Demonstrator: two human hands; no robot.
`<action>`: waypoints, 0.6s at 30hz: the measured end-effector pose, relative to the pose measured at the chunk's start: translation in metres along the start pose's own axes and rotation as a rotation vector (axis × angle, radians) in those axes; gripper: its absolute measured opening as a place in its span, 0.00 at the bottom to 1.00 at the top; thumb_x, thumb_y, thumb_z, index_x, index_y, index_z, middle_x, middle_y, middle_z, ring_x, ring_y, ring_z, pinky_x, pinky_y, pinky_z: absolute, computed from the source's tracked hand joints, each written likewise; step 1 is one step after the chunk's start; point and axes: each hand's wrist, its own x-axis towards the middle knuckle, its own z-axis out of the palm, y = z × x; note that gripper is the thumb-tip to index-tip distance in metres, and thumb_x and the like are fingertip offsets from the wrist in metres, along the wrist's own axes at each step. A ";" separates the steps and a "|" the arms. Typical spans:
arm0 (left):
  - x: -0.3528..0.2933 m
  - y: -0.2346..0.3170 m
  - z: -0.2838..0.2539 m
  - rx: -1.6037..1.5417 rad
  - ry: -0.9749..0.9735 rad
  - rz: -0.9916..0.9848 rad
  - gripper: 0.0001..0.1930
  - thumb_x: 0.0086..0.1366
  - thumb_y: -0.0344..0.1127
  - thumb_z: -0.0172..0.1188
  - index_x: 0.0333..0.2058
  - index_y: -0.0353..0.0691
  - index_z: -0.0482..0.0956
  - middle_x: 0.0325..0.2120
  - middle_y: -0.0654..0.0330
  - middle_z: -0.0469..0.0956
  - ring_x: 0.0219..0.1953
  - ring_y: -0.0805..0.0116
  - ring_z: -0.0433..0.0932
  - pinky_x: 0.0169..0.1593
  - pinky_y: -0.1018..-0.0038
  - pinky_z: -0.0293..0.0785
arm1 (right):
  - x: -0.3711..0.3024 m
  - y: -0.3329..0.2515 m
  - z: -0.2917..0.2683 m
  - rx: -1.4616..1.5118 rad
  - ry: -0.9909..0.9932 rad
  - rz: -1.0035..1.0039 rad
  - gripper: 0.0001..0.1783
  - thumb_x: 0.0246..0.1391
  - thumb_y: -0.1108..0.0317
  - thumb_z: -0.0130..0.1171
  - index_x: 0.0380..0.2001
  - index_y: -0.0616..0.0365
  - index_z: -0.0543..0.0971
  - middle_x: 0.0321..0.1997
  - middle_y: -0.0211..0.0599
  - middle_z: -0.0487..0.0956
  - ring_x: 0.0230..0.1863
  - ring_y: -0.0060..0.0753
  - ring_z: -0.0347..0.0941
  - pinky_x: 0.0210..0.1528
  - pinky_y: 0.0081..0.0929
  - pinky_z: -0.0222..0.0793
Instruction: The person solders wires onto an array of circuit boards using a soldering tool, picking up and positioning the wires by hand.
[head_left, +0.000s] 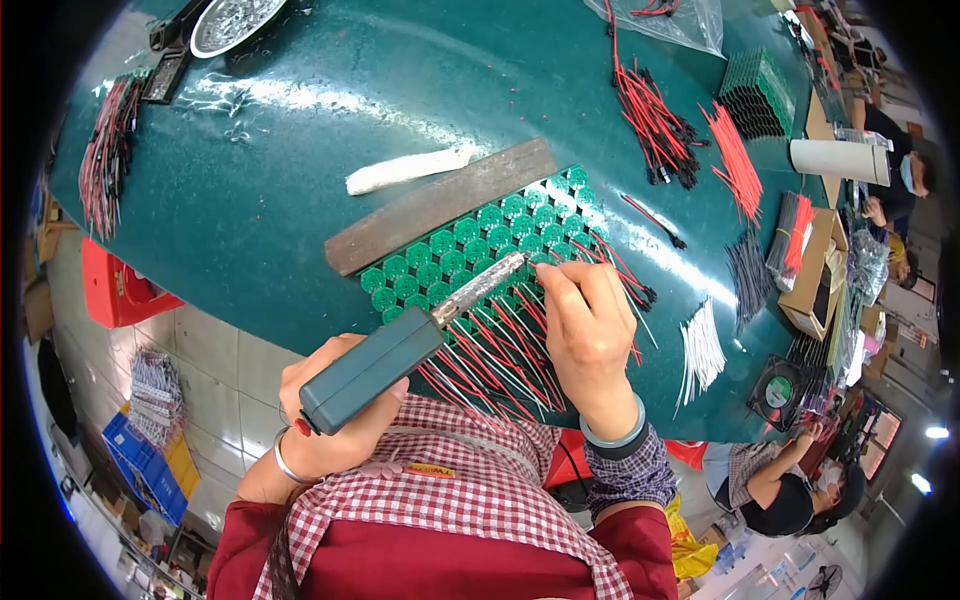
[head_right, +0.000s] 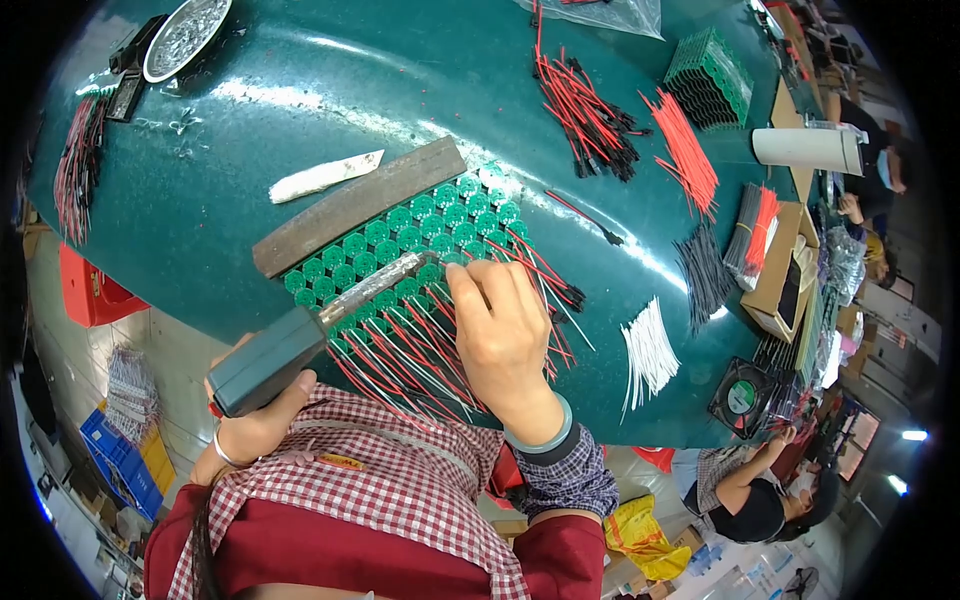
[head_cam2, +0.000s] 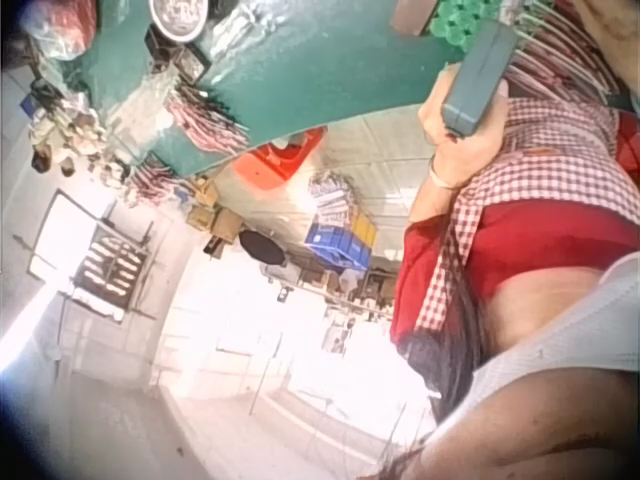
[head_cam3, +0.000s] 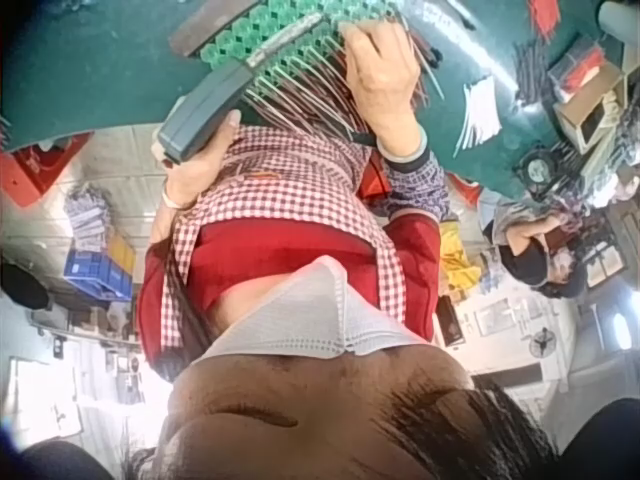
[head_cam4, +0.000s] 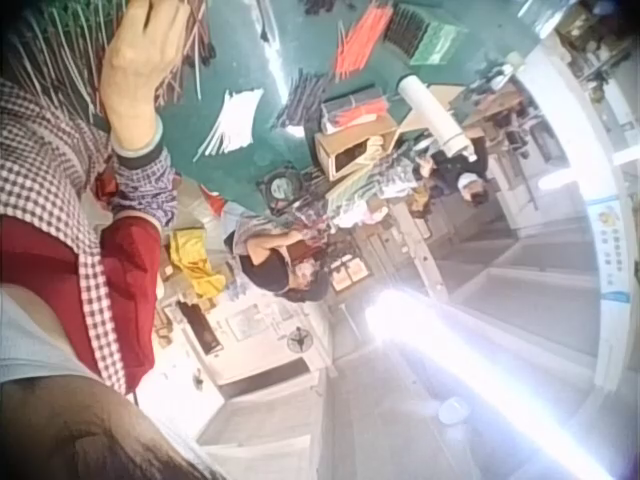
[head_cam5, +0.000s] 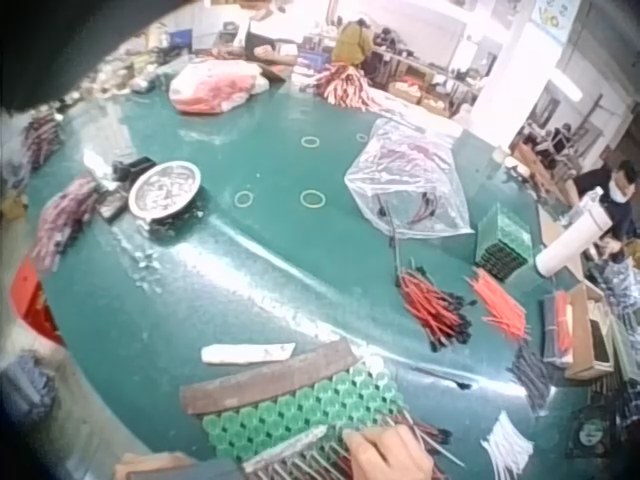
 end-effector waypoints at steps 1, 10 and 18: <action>-0.001 0.000 0.000 -0.010 0.001 -0.020 0.13 0.52 0.22 0.68 0.37 0.30 0.80 0.31 0.55 0.81 0.28 0.68 0.82 0.32 0.76 0.77 | 0.000 0.000 0.000 -0.002 0.000 0.000 0.17 0.41 0.82 0.63 0.39 0.61 0.80 0.34 0.38 0.76 0.34 0.39 0.74 0.33 0.33 0.72; -0.006 -0.003 0.001 -0.063 0.054 -0.133 0.13 0.53 0.24 0.69 0.39 0.31 0.81 0.30 0.57 0.81 0.28 0.69 0.82 0.32 0.77 0.76 | 0.020 0.011 -0.026 -0.058 0.002 0.044 0.13 0.43 0.80 0.63 0.36 0.59 0.80 0.35 0.37 0.77 0.35 0.42 0.74 0.35 0.35 0.72; -0.005 -0.005 0.001 -0.120 0.144 -0.197 0.11 0.53 0.24 0.68 0.37 0.32 0.82 0.27 0.59 0.80 0.26 0.72 0.79 0.30 0.77 0.74 | 0.043 0.094 -0.024 -0.155 -0.076 0.150 0.09 0.52 0.80 0.60 0.37 0.62 0.74 0.34 0.41 0.74 0.39 0.45 0.69 0.42 0.39 0.66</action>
